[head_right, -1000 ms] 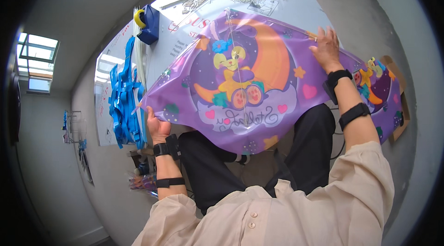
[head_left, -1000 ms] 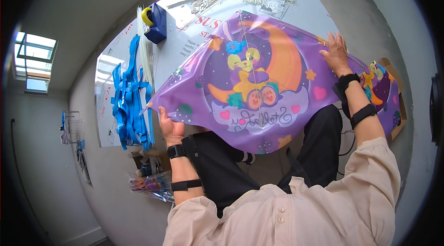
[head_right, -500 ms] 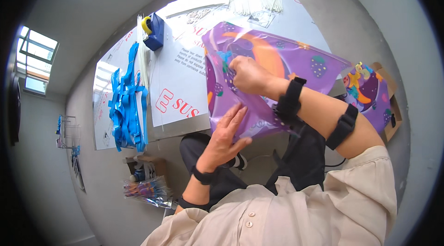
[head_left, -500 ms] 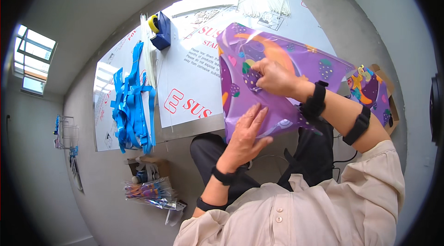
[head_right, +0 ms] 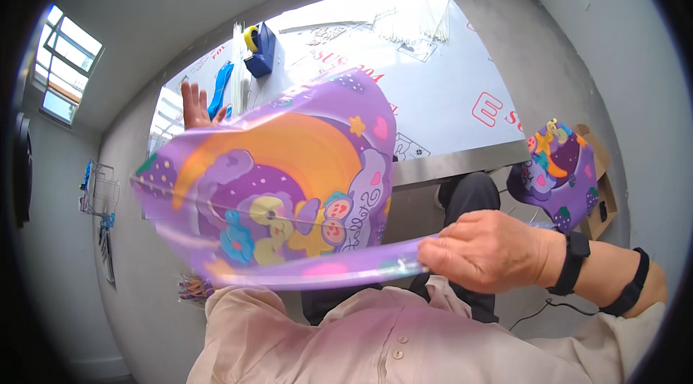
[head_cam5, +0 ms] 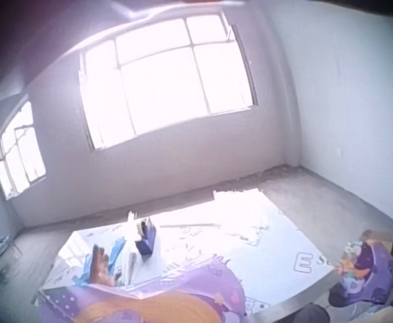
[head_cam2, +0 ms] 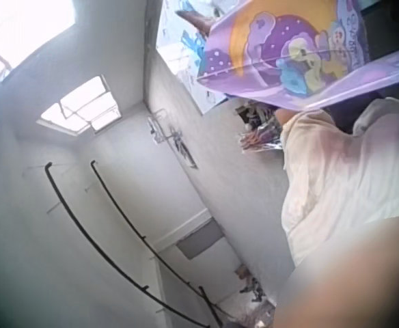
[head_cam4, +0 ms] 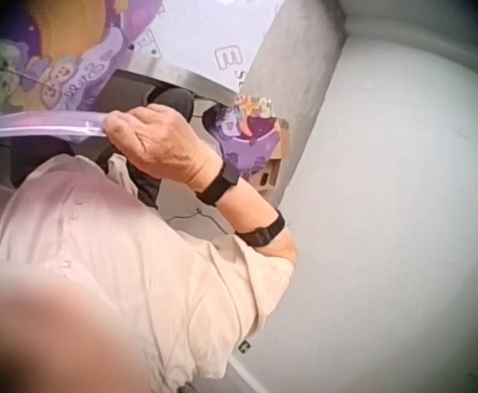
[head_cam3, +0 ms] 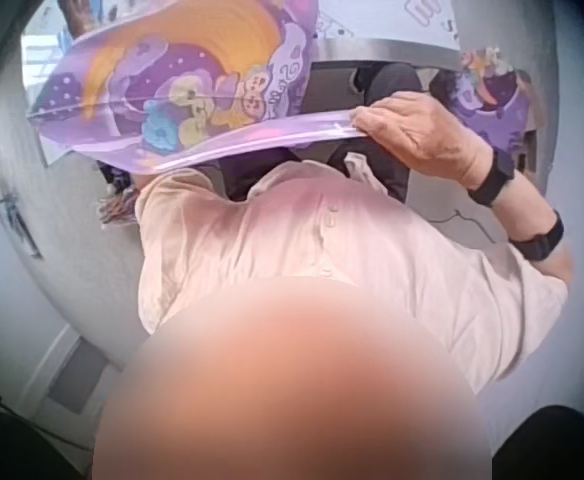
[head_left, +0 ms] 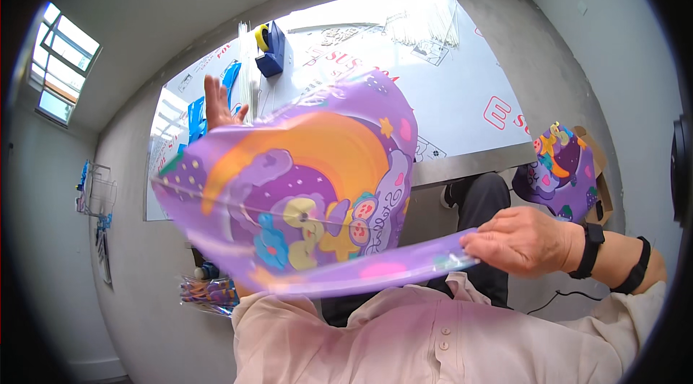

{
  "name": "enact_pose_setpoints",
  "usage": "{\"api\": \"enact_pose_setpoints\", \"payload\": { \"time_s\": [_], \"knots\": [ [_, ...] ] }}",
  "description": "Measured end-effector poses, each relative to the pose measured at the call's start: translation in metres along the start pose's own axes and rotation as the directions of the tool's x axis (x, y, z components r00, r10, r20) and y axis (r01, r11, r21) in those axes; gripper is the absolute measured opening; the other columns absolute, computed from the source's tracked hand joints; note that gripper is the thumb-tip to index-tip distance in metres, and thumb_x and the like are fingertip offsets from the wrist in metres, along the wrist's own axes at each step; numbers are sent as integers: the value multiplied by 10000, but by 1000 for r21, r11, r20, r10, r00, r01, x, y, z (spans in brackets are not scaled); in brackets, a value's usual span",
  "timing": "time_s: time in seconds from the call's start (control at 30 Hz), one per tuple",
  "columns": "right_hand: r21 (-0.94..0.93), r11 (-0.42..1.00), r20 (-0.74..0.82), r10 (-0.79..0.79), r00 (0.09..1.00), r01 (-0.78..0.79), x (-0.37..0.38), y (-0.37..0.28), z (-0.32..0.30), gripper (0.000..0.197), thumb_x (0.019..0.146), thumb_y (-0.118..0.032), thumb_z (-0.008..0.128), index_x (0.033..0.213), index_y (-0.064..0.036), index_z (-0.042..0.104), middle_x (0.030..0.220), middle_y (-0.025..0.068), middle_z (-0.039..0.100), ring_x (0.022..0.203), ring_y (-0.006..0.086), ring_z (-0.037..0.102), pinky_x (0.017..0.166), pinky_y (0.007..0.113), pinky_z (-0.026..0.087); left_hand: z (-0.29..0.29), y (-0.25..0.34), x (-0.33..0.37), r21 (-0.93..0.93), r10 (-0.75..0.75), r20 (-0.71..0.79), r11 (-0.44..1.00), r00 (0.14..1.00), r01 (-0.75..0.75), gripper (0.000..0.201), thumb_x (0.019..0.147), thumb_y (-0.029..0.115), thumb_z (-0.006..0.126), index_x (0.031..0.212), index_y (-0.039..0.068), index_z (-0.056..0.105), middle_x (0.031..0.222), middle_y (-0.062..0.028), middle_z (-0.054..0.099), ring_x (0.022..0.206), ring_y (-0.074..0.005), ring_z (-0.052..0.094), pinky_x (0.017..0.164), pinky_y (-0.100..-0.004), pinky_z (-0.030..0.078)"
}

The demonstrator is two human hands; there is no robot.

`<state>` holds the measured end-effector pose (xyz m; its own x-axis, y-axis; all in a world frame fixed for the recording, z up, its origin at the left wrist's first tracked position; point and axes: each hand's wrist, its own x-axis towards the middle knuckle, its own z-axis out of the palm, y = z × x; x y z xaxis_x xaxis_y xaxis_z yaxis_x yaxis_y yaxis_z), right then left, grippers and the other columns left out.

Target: Assembling a character-themed kite by attaching strings and plastic tails.

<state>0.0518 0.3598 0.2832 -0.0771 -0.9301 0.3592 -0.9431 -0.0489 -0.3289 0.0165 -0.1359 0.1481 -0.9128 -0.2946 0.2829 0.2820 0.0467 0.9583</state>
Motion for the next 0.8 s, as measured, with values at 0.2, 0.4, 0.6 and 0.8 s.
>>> {"api": "enact_pose_setpoints", "payload": {
  "time_s": [0.2,0.4,0.6,0.8],
  "knots": [
    [-14,994,-143,108,984,-111,2,-9,-18,200,763,-45,609,951,-9,551,849,85,648,674,206,638,561,284,494,84,63,53,-91,42,481,996,876,2,333,832,96,594,1143,-22,567,1041,-127,629,1098,-247,543,936,-321,428],
    [81,786,-460,575,677,-612,-38,39,-57,113,834,71,541,923,16,585,756,63,612,666,144,599,630,233,457,96,112,-58,-196,31,652,972,758,128,262,815,103,617,1046,-19,627,1013,-114,652,1062,-223,573,917,-316,438],
    [465,712,-440,702,560,-527,-91,98,-66,51,879,-14,563,898,-7,610,750,-49,588,669,27,507,651,181,413,81,106,-98,-58,-55,310,995,949,76,355,714,21,657,1062,-34,617,1003,-127,657,976,-226,606,820,-349,494],
    [704,564,-380,813,441,-432,-114,118,-66,69,871,-62,600,870,-43,666,726,-49,618,659,6,520,621,161,421,79,169,-52,128,1,236,991,972,-33,407,685,-41,580,1092,-43,574,978,-80,658,849,-146,639,791,-256,494]
  ]
}}
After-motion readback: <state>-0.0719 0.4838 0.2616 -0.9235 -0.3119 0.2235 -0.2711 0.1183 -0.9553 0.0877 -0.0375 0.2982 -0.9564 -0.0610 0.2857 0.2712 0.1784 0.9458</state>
